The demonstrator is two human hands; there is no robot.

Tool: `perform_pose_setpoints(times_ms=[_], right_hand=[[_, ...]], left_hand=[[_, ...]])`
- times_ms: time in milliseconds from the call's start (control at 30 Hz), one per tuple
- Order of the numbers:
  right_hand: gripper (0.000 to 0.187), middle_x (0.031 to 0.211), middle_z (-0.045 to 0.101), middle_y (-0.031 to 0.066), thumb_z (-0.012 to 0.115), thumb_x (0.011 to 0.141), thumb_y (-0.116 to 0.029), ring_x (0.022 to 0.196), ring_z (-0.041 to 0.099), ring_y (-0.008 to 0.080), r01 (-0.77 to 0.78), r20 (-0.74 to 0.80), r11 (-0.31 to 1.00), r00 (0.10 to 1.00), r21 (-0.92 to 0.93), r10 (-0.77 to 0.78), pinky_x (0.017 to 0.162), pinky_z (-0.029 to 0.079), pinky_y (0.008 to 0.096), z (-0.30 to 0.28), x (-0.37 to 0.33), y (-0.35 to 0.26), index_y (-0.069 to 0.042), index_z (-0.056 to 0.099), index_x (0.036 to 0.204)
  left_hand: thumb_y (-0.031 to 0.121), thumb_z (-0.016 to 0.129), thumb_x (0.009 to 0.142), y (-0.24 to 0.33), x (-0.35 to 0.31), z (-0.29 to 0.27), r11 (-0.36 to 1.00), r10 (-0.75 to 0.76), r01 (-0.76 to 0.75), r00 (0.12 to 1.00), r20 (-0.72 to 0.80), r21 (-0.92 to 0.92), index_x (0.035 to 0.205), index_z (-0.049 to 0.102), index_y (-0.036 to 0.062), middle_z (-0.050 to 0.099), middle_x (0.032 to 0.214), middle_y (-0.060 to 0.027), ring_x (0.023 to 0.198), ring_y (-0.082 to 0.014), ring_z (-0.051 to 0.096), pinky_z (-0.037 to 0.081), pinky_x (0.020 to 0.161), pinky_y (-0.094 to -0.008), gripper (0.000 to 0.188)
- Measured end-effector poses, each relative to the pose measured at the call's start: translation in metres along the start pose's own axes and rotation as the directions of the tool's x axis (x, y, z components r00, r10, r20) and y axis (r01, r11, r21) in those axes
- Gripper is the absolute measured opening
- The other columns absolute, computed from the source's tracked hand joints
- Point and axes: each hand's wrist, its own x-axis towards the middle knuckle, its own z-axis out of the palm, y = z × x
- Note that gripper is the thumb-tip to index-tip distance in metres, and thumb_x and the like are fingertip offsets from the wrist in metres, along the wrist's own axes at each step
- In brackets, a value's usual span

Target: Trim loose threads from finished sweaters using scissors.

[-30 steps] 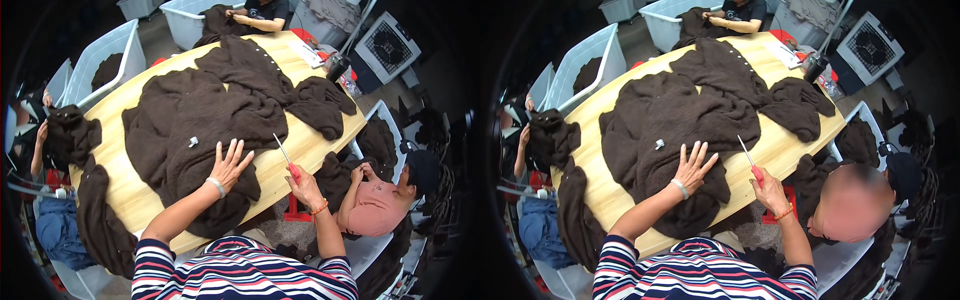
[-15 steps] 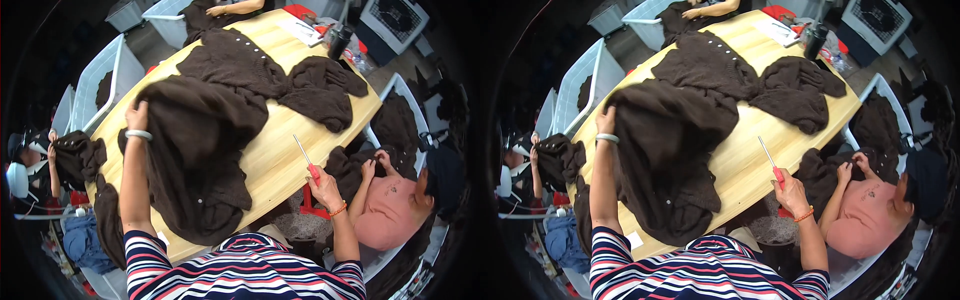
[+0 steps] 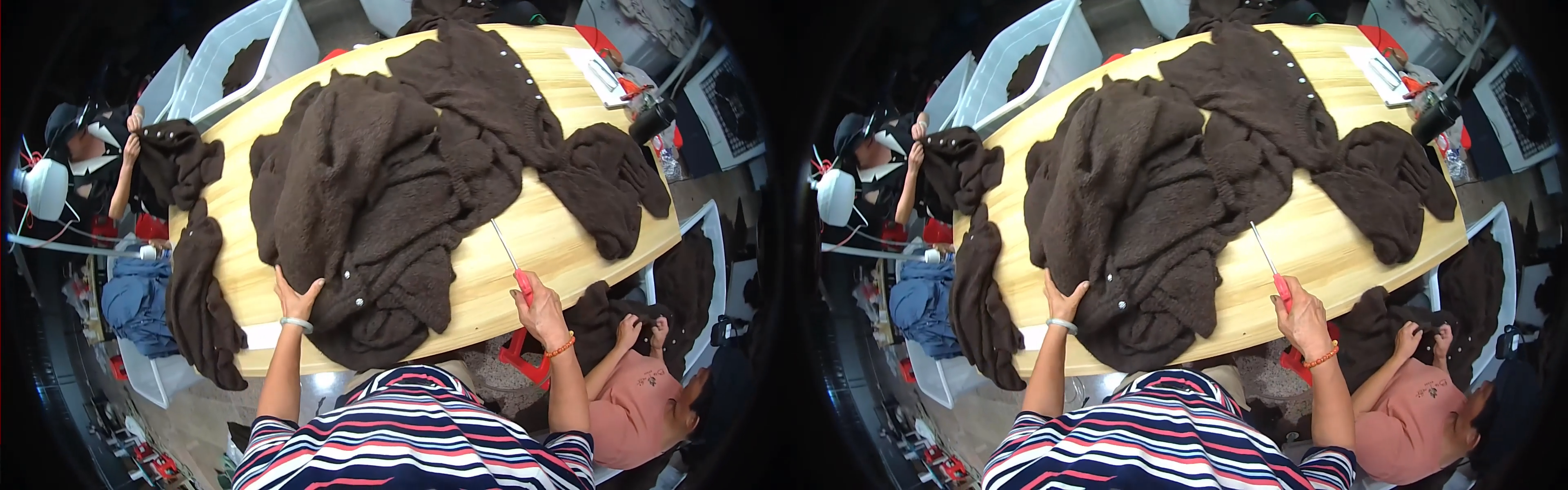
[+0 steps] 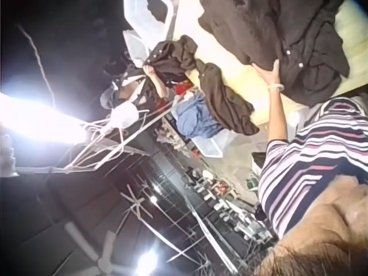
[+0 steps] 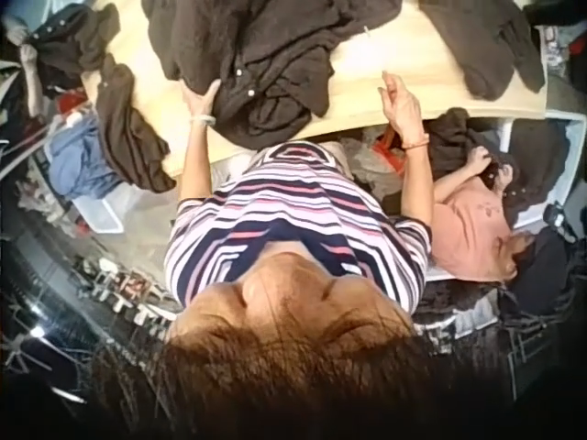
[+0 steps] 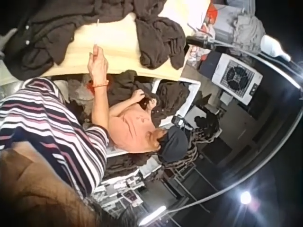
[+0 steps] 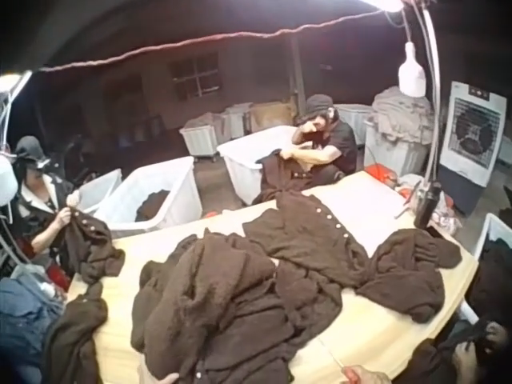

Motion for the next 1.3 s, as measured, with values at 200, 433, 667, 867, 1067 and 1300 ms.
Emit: perform_pose_setpoints(times_ms=[200, 433, 667, 867, 1067, 1300], right_hand=[[0.034, 0.082, 0.063, 0.0234, 0.063, 0.086, -0.014, 0.08, 0.062, 0.044, 0.058, 0.117, 0.998, 0.992, -0.023, -0.055, 0.071, 0.049, 0.0481, 0.037, -0.011, -0.05, -0.008, 0.053, 0.117], [0.034, 0.082, 0.063, 0.0243, 0.064, 0.086, -0.015, 0.081, 0.062, 0.0445, 0.161, 0.119, 0.986, 0.981, -0.041, -0.155, 0.072, 0.049, 0.048, 0.071, -0.022, -0.099, -0.009, 0.053, 0.118], [0.033, 0.087, 0.065, 0.0233, 0.063, 0.086, -0.014, 0.084, 0.062, 0.044, 0.136, 0.117, 0.99, 0.985, -0.046, -0.13, 0.074, 0.05, 0.0481, 0.088, -0.03, -0.126, -0.008, 0.053, 0.116], [0.033, 0.084, 0.063, 0.0244, 0.063, 0.086, -0.013, 0.081, 0.062, 0.0448, 0.122, 0.069, 0.992, 0.991, -0.044, -0.119, 0.072, 0.049, 0.048, 0.081, -0.035, -0.131, -0.007, 0.052, 0.117], [0.033, 0.086, 0.063, 0.0247, 0.063, 0.086, -0.013, 0.082, 0.062, 0.0445, 0.087, 0.046, 0.996, 0.995, -0.032, -0.086, 0.072, 0.05, 0.0484, 0.07, -0.038, -0.119, -0.007, 0.052, 0.117], [0.034, 0.087, 0.064, 0.0235, 0.064, 0.087, -0.015, 0.083, 0.063, 0.0431, 0.174, 0.059, 0.984, 0.983, -0.036, -0.172, 0.073, 0.051, 0.0477, 0.083, -0.024, -0.133, -0.008, 0.052, 0.118]], left_hand=[[0.015, 0.067, 0.09, -0.033, 0.005, -0.029, 0.75, -0.029, 0.179, 0.971, 0.239, -0.637, 0.11, 0.064, -0.0035, 0.069, 0.101, -0.0113, 0.089, -0.0165, 0.064, 0.051, 0.081, -0.0297, 0.028], [0.015, 0.077, 0.077, -0.063, 0.06, -0.091, 0.977, 0.114, -0.138, 0.982, 0.15, 0.159, 0.12, 0.056, 0.0001, 0.065, 0.106, -0.0152, 0.097, -0.0309, 0.063, 0.05, 0.087, -0.0395, 0.05], [0.038, 0.09, 0.052, 0.086, 0.039, -0.022, 0.651, 0.711, -0.728, 0.684, 0.163, 0.214, 0.149, 0.028, 0.0185, 0.022, 0.15, -0.0231, 0.141, -0.0426, 0.019, 0.018, 0.111, -0.0618, 0.117], [-0.004, 0.059, 0.067, 0.099, 0.16, 0.047, 0.711, 0.703, -0.703, 0.708, 0.068, -0.019, 0.118, 0.061, 0.0111, 0.063, 0.099, -0.0161, 0.096, -0.0335, 0.062, 0.049, 0.084, -0.0405, 0.053], [0.017, 0.072, 0.078, 0.097, 0.213, -0.023, 0.923, 0.344, -0.339, 0.939, -0.004, -0.184, 0.122, 0.058, 0.0013, 0.064, 0.108, -0.0173, 0.099, -0.0288, 0.062, 0.048, 0.09, -0.0368, 0.049], [0.032, 0.081, 0.073, 0.097, 0.133, -0.025, 0.806, 0.59, -0.591, 0.801, -0.106, 0.023, 0.141, 0.039, 0.0067, 0.049, 0.125, -0.0222, 0.119, -0.0396, 0.046, 0.039, 0.102, -0.0462, 0.084]])
